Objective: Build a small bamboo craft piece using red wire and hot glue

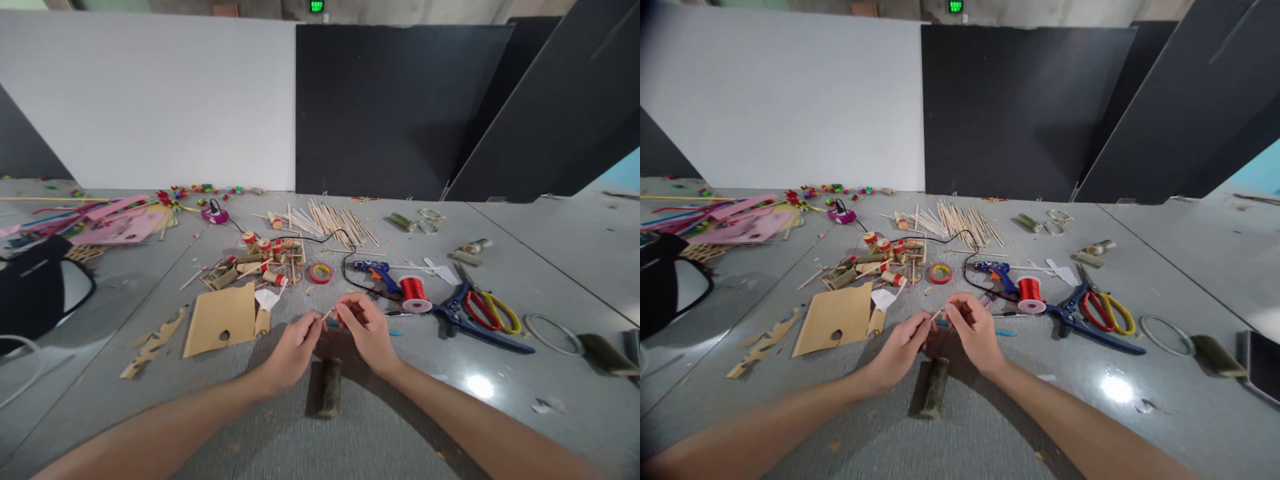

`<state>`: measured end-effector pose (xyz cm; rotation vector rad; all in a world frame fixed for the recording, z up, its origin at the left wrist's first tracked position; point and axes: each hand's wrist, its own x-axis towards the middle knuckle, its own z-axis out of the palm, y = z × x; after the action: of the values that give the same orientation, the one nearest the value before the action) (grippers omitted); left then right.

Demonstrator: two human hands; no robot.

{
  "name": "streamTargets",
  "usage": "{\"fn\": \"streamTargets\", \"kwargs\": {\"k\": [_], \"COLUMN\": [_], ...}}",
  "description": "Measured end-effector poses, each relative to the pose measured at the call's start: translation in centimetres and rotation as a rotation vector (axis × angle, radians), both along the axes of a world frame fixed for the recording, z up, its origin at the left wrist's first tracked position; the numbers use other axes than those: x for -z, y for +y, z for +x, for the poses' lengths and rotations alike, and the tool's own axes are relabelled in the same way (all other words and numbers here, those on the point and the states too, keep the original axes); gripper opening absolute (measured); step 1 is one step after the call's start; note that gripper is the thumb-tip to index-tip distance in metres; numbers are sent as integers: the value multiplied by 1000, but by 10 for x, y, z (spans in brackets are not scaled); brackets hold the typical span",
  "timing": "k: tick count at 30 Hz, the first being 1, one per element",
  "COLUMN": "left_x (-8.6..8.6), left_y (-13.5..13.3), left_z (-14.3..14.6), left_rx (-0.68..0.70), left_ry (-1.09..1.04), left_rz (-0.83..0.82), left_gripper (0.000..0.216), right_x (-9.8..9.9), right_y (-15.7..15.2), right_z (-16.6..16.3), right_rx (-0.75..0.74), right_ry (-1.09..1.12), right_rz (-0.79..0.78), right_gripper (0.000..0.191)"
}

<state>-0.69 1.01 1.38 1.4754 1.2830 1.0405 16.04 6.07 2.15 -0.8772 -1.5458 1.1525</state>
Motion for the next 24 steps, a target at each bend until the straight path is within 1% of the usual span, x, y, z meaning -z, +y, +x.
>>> {"fn": "streamTargets", "kwargs": {"k": [5, 11, 14, 18, 24], "left_x": [3, 7, 6, 3, 6], "left_y": [0, -1, 0, 0, 0], "left_z": [0, 0, 1, 1, 0], "left_rx": [-13, -40, -62, -72, -55], "left_ry": [-87, -200, -222, -235, -229], "left_rz": [-14, -35, -61, -70, -64], "left_gripper": [29, 25, 19, 17, 24], "right_x": [0, 1, 0, 0, 4], "right_y": [-1, 1, 1, 2, 3], "right_z": [1, 0, 0, 0, 1], "right_rx": [20, -28, -49, -82, -139], "right_ry": [-50, -156, -180, -206, -241], "right_rz": [14, 8, 7, 3, 2], "right_gripper": [18, 19, 19, 20, 23]}}
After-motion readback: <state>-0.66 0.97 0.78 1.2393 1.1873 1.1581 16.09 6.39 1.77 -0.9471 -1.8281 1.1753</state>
